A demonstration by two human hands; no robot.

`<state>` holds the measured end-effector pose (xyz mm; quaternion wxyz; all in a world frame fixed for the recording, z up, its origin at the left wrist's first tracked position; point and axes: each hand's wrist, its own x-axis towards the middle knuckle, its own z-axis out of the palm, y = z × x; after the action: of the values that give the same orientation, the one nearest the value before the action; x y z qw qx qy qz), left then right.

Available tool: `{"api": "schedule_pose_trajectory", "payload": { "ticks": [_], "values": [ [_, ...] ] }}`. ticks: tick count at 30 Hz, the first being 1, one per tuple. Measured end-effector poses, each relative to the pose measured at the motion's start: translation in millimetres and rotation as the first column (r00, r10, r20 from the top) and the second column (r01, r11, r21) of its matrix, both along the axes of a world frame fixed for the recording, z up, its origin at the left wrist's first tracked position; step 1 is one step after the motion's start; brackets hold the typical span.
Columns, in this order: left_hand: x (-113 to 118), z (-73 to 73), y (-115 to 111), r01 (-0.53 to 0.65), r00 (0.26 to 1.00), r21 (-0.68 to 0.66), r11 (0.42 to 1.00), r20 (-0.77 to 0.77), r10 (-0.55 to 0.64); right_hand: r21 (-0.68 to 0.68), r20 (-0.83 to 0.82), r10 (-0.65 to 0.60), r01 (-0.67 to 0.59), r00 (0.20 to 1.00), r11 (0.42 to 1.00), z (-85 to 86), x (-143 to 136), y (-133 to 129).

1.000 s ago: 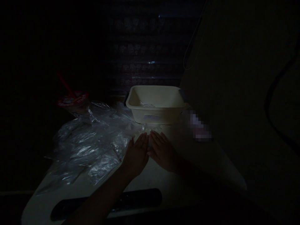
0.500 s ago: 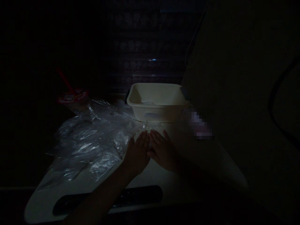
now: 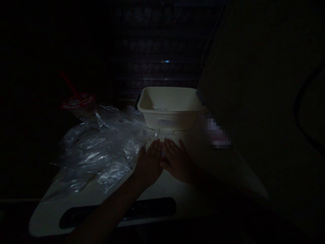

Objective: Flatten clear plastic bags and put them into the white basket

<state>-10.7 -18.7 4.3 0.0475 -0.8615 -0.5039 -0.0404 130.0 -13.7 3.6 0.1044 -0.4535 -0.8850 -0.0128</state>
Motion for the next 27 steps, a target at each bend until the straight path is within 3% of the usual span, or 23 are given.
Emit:
{"api": "schedule_pose_trajectory", "payload": {
  "ticks": [12, 17, 23, 27],
  "values": [
    [1, 0.0, -1, -0.03, 1.0, 0.021, 0.999, -0.006, 0.03, 0.01, 0.021, -0.123, 0.123, 0.992, 0.992, -2.4, 10, -2],
    [1, -2.0, 0, -0.026, 1.0, 0.036, 0.999, 0.006, 0.026, 0.068, -0.04, -0.048, 0.05, 0.998, 0.996, -3.9, 30, 11],
    [1, -4.5, 0, -0.032, 0.998, 0.071, 0.997, 0.05, 0.029, -0.087, -0.186, -0.082, 0.066, 0.979, 0.994, 13.3, 37, 49],
    [0, -7.2, -1, -0.057, 0.993, 0.088, 0.994, 0.108, 0.047, -0.266, -0.111, -0.024, -0.006, 0.994, 0.964, 25.2, 15, 61]
  ]
}}
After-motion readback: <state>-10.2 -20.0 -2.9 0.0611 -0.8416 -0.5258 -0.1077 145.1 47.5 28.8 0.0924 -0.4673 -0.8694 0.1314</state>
